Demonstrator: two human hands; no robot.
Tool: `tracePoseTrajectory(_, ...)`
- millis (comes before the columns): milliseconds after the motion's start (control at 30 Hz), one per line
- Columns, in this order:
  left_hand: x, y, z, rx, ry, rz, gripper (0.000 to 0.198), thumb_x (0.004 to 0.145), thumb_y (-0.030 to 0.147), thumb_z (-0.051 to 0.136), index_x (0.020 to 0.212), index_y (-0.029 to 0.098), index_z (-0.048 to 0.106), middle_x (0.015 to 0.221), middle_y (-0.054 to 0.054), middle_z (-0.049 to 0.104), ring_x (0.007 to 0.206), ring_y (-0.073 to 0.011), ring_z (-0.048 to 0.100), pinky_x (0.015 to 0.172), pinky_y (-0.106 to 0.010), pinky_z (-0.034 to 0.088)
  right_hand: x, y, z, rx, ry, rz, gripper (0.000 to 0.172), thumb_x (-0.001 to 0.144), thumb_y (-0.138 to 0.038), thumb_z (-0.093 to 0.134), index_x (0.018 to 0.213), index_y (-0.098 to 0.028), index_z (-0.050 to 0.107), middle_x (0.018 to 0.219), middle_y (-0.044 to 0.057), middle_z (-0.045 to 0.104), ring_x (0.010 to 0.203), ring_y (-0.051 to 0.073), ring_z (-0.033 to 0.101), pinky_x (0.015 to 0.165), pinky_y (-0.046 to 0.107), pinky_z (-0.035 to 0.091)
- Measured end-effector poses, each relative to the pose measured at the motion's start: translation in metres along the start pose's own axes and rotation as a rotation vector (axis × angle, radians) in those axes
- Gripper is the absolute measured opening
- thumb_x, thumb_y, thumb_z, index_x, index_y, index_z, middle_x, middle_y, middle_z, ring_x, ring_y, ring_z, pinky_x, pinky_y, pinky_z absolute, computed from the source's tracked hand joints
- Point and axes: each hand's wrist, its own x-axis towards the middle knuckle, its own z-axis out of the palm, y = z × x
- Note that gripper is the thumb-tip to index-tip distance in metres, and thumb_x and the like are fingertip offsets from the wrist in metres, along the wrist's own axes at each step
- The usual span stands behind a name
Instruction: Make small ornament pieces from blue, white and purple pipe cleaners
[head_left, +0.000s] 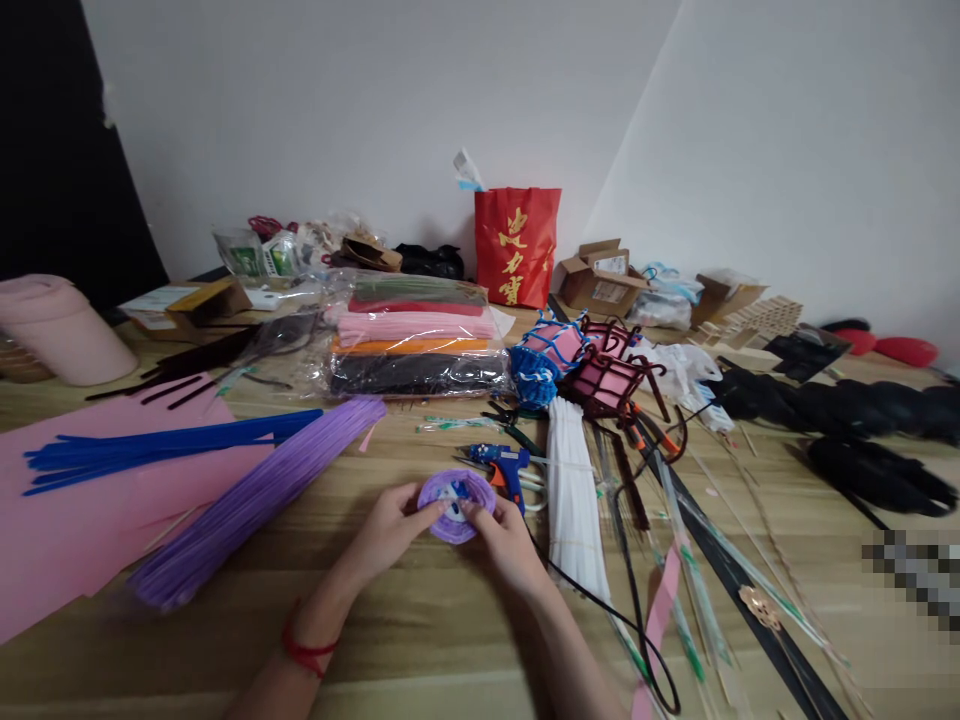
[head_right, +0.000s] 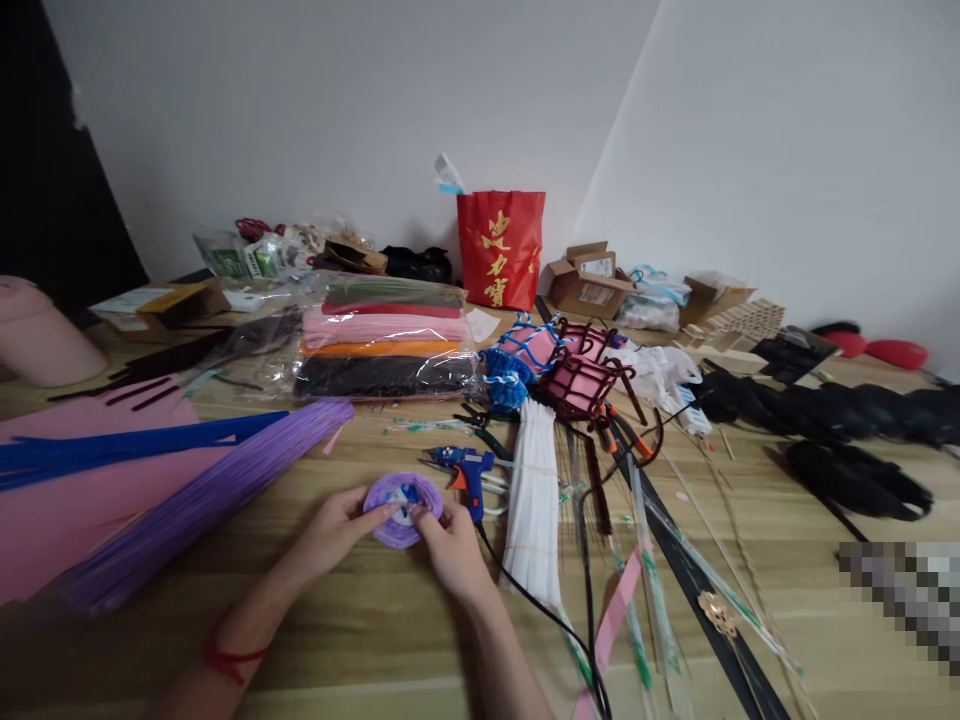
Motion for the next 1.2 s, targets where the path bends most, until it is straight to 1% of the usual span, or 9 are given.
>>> tracePoseTrajectory(200, -0.002, 0.002, 0.003, 0.024, 0.007, 0.044, 0.025, 0.065, 0.032, 0.071, 0.084, 0.014, 0.071, 0.078, -0.003, 0.072, 0.075, -0.0211, 0.064, 0.07, -0.028, 0.05, -0.001, 0.004, 0.006, -0.138, 0.088, -0.091, 0.028, 0.078, -0.035, 0.061, 0.095, -0.014, 0.067, 0.088, 0.005, 0.069, 0.081, 0.02, 0.061, 0.077, 0.032, 0.048)
tracePoseTrajectory(300, -0.003, 0.001, 0.007, 0.022, 0.026, 0.058, 0.025, 0.066, 0.03, 0.071, 0.085, 0.014, 0.071, 0.079, -0.003, 0.072, 0.075, -0.0209, 0.064, 0.071, -0.029, 0.05, -0.002, 0.005, 0.008, -0.209, 0.137, -0.123, 0.024, 0.078, -0.033, 0.06, 0.091, -0.014, 0.067, 0.086, 0.005, 0.068, 0.079, 0.02, 0.06, 0.074, 0.032, 0.048)
tracePoseTrajectory(400, -0.003, -0.002, 0.011, 0.016, 0.084, 0.061, 0.025, 0.066, 0.029, 0.07, 0.086, 0.014, 0.07, 0.08, -0.003, 0.072, 0.076, -0.0212, 0.064, 0.071, -0.029, 0.05, -0.002, 0.007, 0.008, -0.229, 0.175, -0.115, 0.023, 0.077, -0.033, 0.061, 0.086, -0.014, 0.068, 0.082, 0.005, 0.068, 0.076, 0.021, 0.06, 0.074, 0.033, 0.048)
tracePoseTrajectory(467, -0.002, -0.003, 0.012, 0.008, 0.1, 0.056, 0.027, 0.066, 0.03, 0.07, 0.088, 0.014, 0.07, 0.082, -0.003, 0.072, 0.078, -0.0219, 0.064, 0.072, -0.029, 0.05, -0.001, 0.009, 0.006, -0.195, 0.176, -0.06, 0.024, 0.076, -0.034, 0.061, 0.085, -0.013, 0.068, 0.079, 0.005, 0.069, 0.075, 0.022, 0.061, 0.074, 0.035, 0.048)
tracePoseTrajectory(567, -0.001, -0.002, 0.012, 0.012, 0.113, 0.027, 0.026, 0.065, 0.029, 0.07, 0.087, 0.014, 0.07, 0.084, -0.004, 0.073, 0.08, -0.0233, 0.065, 0.074, -0.03, 0.05, 0.0, 0.01, 0.003, -0.045, 0.12, 0.017, 0.027, 0.073, -0.035, 0.064, 0.088, -0.014, 0.069, 0.081, 0.005, 0.07, 0.077, 0.023, 0.063, 0.078, 0.037, 0.048)
tracePoseTrajectory(633, -0.001, -0.001, 0.01, 0.026, 0.126, 0.01, 0.025, 0.065, 0.028, 0.07, 0.085, 0.013, 0.07, 0.084, -0.004, 0.073, 0.081, -0.0242, 0.065, 0.075, -0.031, 0.05, 0.0, 0.009, 0.003, 0.016, 0.076, 0.018, 0.028, 0.07, -0.033, 0.067, 0.091, -0.015, 0.069, 0.087, 0.005, 0.071, 0.082, 0.024, 0.063, 0.083, 0.039, 0.047)
tracePoseTrajectory(733, -0.001, 0.001, 0.007, 0.044, 0.142, 0.004, 0.025, 0.065, 0.028, 0.069, 0.085, 0.013, 0.07, 0.085, -0.005, 0.073, 0.083, -0.025, 0.065, 0.077, -0.033, 0.049, -0.002, 0.005, 0.005, -0.038, 0.061, -0.004, 0.031, 0.068, -0.033, 0.07, 0.093, -0.015, 0.068, 0.091, 0.006, 0.071, 0.086, 0.026, 0.063, 0.085, 0.04, 0.047)
tracePoseTrajectory(900, -0.003, 0.005, 0.005, 0.041, 0.116, 0.004, 0.028, 0.067, 0.027, 0.065, 0.09, 0.012, 0.069, 0.09, -0.006, 0.073, 0.087, -0.0247, 0.064, 0.079, -0.033, 0.049, -0.004, 0.002, 0.007, -0.118, 0.005, -0.06, 0.032, 0.074, -0.039, 0.066, 0.096, -0.015, 0.067, 0.097, 0.007, 0.07, 0.092, 0.025, 0.062, 0.086, 0.039, 0.047)
tracePoseTrajectory(1200, -0.006, 0.007, 0.003, -0.017, 0.03, 0.031, 0.023, 0.07, 0.027, 0.066, 0.088, 0.013, 0.068, 0.086, -0.004, 0.073, 0.085, -0.0221, 0.064, 0.077, -0.029, 0.049, -0.008, -0.007, -0.002, -0.047, -0.141, -0.102, 0.034, 0.078, -0.032, 0.065, 0.109, -0.019, 0.061, 0.108, 0.006, 0.066, 0.101, 0.023, 0.06, 0.092, 0.035, 0.045)
